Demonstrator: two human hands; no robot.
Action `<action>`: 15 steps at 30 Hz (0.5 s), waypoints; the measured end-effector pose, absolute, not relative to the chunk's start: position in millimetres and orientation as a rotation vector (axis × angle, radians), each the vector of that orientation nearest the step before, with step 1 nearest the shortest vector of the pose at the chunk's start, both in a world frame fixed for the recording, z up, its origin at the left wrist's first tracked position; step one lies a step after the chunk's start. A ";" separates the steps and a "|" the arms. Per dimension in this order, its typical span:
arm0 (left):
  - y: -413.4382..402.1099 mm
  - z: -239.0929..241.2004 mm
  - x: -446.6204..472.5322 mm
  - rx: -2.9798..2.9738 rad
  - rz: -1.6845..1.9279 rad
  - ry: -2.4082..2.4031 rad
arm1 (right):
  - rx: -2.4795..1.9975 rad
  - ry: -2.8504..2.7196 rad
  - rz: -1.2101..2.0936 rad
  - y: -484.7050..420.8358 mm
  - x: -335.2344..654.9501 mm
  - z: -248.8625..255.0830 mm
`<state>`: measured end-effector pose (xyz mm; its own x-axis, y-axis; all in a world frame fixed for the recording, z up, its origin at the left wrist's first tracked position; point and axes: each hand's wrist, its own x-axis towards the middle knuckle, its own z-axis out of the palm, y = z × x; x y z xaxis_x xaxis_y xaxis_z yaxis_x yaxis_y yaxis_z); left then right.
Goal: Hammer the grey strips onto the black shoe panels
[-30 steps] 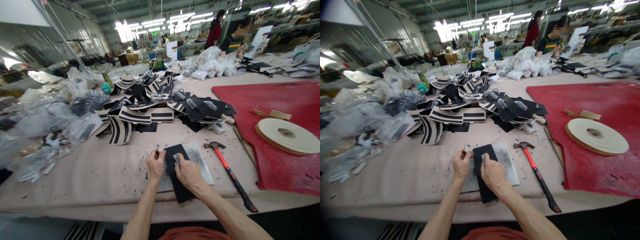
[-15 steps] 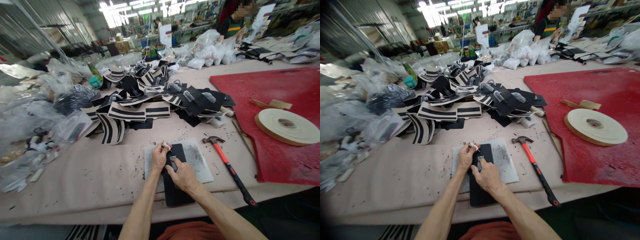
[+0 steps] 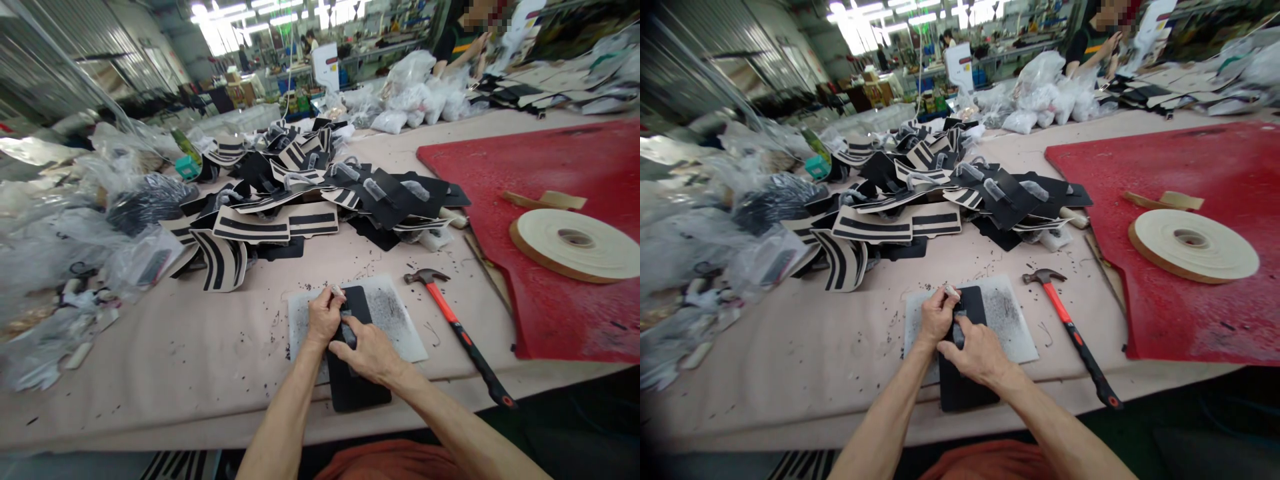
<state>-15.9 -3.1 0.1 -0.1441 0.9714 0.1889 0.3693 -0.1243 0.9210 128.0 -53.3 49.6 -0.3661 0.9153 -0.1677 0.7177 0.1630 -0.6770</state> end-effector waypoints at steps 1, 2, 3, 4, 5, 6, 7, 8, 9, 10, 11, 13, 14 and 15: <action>-4.1 1.4 -15.5 1.578 1.257 1.536 | -1.498 -2.140 1.058 -52.2 138.7 51.3; -5.1 2.7 -14.9 1.628 1.247 1.526 | -1.461 -2.102 1.046 -50.6 152.8 51.8; -5.9 3.9 -14.4 1.664 1.244 1.511 | -1.475 -2.065 0.954 -48.6 170.2 50.9; -6.4 4.9 -14.0 1.686 1.247 1.493 | -1.548 -2.032 0.788 -46.3 190.4 48.6; -6.6 5.6 -13.7 1.694 1.255 1.478 | -1.664 -2.011 0.579 -43.8 212.3 44.9; -6.5 6.0 -13.5 1.693 1.261 1.465 | -1.804 -2.004 0.366 -41.4 234.9 40.1; -6.1 6.1 -13.4 1.689 1.264 1.455 | -1.964 -2.011 0.210 -39.4 256.8 34.6; -5.5 6.1 -13.5 1.688 1.261 1.447 | -2.118 -2.018 0.142 -38.0 276.6 29.1; -4.8 5.9 -13.7 1.688 1.254 1.440 | -2.249 -2.004 0.145 -37.0 293.3 24.0; -4.1 5.6 -14.0 1.688 1.248 1.432 | -2.340 -1.962 0.224 -36.4 306.0 20.3; -3.5 5.2 -14.2 1.688 1.242 1.424 | -2.373 -1.877 0.394 -36.1 314.4 18.3; -2.7 4.4 -14.6 1.689 1.246 1.412 | -2.261 -1.653 0.843 -35.5 318.8 21.6; -2.6 3.9 -14.7 1.690 1.250 1.409 | -2.161 -1.552 1.043 -35.1 315.7 27.1; -2.7 3.3 -14.7 1.692 1.254 1.405 | -2.064 -1.483 1.201 -34.7 309.9 34.7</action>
<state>-14.7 -2.7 3.3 -0.0073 0.9586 0.2847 0.3913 -0.2593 0.8830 309.9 -34.7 34.7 0.1030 0.8924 -0.4393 0.6147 -0.4043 -0.6772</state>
